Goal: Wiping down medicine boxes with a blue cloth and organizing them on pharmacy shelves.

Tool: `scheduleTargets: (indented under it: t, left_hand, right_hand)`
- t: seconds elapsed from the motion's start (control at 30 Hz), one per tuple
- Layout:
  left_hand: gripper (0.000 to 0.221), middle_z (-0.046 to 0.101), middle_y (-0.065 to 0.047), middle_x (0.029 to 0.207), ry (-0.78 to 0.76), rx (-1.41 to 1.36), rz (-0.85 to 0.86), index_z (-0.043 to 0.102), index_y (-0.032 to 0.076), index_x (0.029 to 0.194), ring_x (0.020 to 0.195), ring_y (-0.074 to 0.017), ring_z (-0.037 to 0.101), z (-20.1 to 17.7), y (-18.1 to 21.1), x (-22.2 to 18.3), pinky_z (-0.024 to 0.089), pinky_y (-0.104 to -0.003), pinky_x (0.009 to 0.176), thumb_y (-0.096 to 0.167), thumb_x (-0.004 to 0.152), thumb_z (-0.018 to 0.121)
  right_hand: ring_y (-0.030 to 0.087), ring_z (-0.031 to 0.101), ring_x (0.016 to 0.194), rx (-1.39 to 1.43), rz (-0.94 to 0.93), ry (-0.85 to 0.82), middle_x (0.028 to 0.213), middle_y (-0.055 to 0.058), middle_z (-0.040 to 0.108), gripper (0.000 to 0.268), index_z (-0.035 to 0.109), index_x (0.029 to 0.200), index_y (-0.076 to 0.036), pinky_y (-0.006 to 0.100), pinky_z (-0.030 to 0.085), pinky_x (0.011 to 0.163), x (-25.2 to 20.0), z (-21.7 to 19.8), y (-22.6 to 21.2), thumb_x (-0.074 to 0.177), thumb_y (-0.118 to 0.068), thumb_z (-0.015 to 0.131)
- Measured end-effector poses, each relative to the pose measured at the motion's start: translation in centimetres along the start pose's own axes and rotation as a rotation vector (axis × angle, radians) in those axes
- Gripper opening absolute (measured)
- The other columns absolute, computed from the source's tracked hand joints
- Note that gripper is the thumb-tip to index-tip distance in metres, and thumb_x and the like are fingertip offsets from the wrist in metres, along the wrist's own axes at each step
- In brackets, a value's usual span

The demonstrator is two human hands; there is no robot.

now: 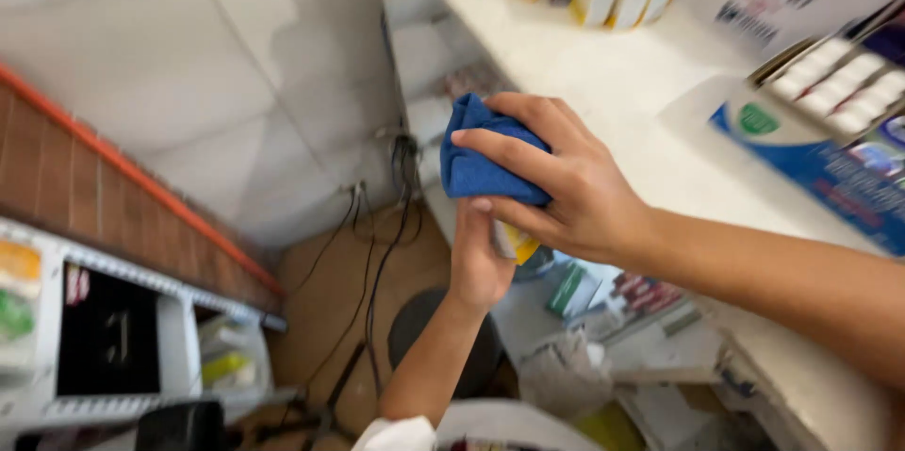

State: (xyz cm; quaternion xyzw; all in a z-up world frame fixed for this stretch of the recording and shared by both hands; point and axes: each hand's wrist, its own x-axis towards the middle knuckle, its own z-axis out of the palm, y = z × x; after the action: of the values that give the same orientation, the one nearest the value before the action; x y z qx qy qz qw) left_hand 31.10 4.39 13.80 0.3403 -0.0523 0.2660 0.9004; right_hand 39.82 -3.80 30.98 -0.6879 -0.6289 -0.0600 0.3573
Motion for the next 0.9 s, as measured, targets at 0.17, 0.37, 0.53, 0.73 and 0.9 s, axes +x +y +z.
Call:
scheduleTargets:
  t: [0.17, 0.37, 0.53, 0.73, 0.9]
  left_hand:
    - [0.055, 0.052, -0.012, 0.15, 0.075, -0.43, 0.008, 0.036, 0.018, 0.16, 0.136, -0.0283, 0.055, -0.2, 3.9, -1.6, 0.048, -0.045, 0.115, 0.047, 0.113, 0.04]
    - [0.051, 0.054, -0.013, 0.148, 0.064, -0.635, -0.138, 0.041, 0.025, 0.156, 0.14, -0.0319, 0.054, -0.3, 4.0, -5.6, 0.047, -0.049, 0.119, 0.058, 0.117, 0.036]
    - [0.055, 0.053, -0.008, 0.156, 0.074, -0.52, -0.453, 0.047, 0.02, 0.158, 0.145, -0.028, 0.05, -1.7, 1.7, -7.8, 0.044, -0.047, 0.121, 0.049, 0.112, 0.038]
    - [0.043, 0.056, -0.021, 0.142, -0.025, -0.731, -0.164, 0.046, 0.019, 0.157, 0.133, -0.0353, 0.058, -3.1, 5.7, -4.4, 0.048, -0.049, 0.118, 0.048, 0.127, 0.037]
    - [0.042, 0.06, -0.005, 0.126, 0.162, -0.262, -0.189, 0.039, 0.025, 0.149, 0.105, -0.0287, 0.066, -4.0, 6.8, -4.0, 0.06, -0.044, 0.081, 0.039, 0.109, 0.048]
  right_hand:
    - [0.041, 0.051, 0.132, -0.159, -0.354, -0.06, 0.141, 0.017, 0.054, 0.061, 0.065, 0.136, -0.02, 0.058, 0.044, 0.106, -1.9, 2.6, -2.1, 0.08, -0.038, 0.081]
    - [0.035, 0.055, 0.124, -0.219, -0.49, -0.25, 0.134, 0.01, 0.06, 0.06, 0.068, 0.132, -0.019, 0.055, 0.045, 0.097, -3.2, 2.9, -2.6, 0.075, -0.032, 0.082]
    - [0.039, 0.053, 0.121, -0.284, -0.298, -0.181, 0.13, 0.014, 0.058, 0.053, 0.069, 0.131, -0.013, 0.054, 0.046, 0.095, -3.5, 2.6, -3.3, 0.081, -0.029, 0.076]
    - [0.029, 0.061, 0.11, -0.378, -0.631, -0.335, 0.123, 0.013, 0.061, 0.046, 0.07, 0.124, -0.004, 0.042, 0.051, 0.085, -5.8, 4.2, -5.2, 0.084, -0.025, 0.063]
    - [0.031, 0.063, 0.11, -0.303, -0.473, -0.395, 0.122, 0.015, 0.064, 0.047, 0.067, 0.125, -0.005, 0.044, 0.052, 0.087, -5.4, 2.8, -5.7, 0.081, -0.022, 0.062]
